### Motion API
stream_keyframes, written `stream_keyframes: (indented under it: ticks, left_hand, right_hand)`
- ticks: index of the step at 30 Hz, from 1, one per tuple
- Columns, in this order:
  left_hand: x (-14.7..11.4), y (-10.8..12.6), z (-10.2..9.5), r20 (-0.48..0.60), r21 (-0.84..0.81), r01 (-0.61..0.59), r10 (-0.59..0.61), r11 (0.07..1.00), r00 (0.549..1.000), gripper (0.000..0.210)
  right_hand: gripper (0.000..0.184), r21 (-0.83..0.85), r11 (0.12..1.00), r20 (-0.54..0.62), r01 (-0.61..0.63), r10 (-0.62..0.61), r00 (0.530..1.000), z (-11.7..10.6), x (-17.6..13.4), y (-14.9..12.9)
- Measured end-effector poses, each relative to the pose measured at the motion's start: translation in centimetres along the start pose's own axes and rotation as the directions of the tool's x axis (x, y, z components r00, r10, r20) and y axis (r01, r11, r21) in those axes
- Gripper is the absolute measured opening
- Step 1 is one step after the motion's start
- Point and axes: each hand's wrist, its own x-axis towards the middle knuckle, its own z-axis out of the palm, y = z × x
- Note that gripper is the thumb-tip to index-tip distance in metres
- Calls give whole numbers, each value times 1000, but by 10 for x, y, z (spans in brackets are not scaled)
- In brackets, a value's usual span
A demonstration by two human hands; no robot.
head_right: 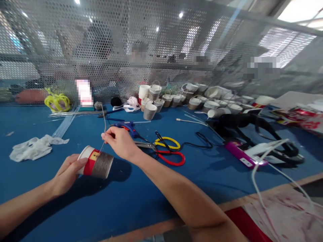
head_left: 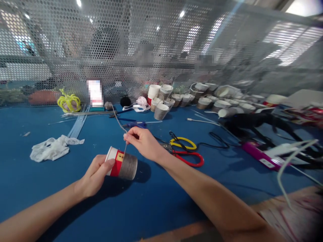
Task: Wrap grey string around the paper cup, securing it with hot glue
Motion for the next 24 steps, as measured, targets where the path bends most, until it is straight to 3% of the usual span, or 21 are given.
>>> stream_keyframes:
  ticks: [8, 24]
  left_hand:
    - [-3, -5, -1, -25, 82, -64, 66, 995, 998, 35]
    - [-7, -10, -4, -50, 175, -116, 127, 978, 991, 36]
  right_hand:
    - [16, -32, 997, 69, -72, 74, 995, 5, -1, 0]
    - [16, -81, 995, 120, -63, 72, 990, 9, -2, 1]
